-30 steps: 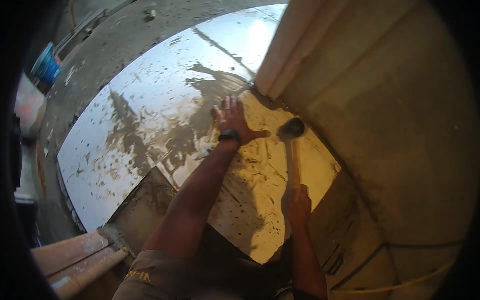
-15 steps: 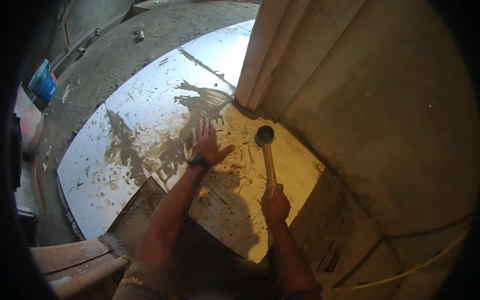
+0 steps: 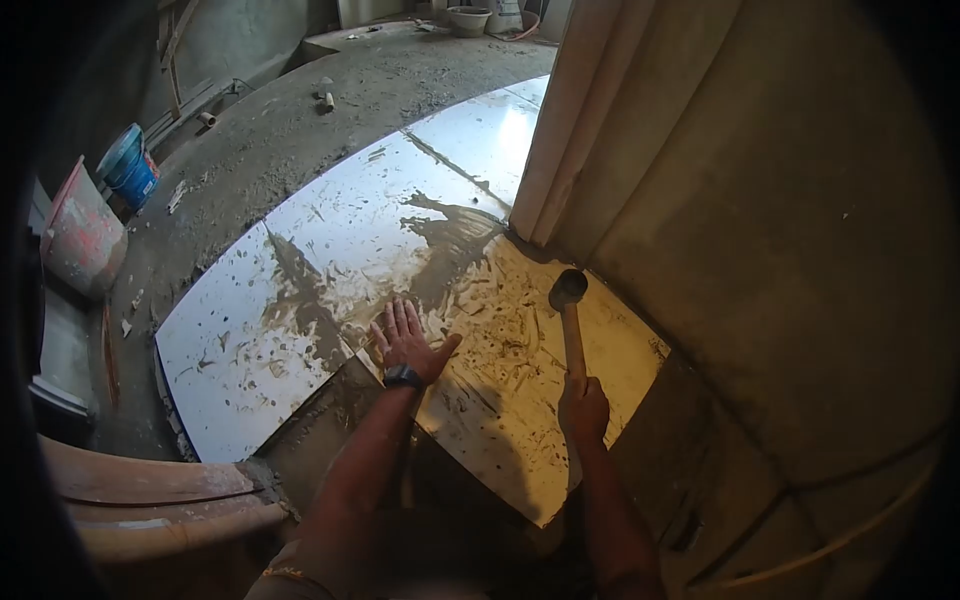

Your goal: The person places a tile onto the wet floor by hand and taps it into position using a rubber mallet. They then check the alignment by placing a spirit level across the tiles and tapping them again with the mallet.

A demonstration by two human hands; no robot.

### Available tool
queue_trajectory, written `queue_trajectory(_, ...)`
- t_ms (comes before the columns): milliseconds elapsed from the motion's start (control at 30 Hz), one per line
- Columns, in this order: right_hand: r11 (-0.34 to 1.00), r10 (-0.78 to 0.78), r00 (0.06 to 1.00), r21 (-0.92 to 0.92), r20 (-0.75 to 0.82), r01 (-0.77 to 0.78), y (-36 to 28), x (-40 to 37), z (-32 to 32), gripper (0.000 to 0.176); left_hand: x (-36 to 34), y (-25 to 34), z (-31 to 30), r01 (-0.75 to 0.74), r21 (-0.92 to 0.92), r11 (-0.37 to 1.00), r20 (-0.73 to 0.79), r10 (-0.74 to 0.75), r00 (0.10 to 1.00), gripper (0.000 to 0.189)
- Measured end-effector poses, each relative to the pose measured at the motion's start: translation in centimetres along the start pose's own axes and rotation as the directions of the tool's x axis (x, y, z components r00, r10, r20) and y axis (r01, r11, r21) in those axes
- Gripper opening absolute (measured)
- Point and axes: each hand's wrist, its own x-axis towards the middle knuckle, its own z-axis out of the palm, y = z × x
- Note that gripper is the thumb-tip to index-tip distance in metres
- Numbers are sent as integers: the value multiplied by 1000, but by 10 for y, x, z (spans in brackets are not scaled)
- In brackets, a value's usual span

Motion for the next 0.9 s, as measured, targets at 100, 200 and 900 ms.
queue_trajectory(100,997,5,999,83,-43,-1,9,-16,1,39,0,-1,-1,0,-12,1000,22,1,1000,121)
queue_trajectory(200,994,97,995,-48,23,-96,4,-22,-10,38,1,0,-2,-2,-16,1000,16,2,1000,121)
queue_trajectory(900,968,252,965,2,71,-253,15,-2,-9,55,26,193,-2,-381,100,919,435,304,847,133)
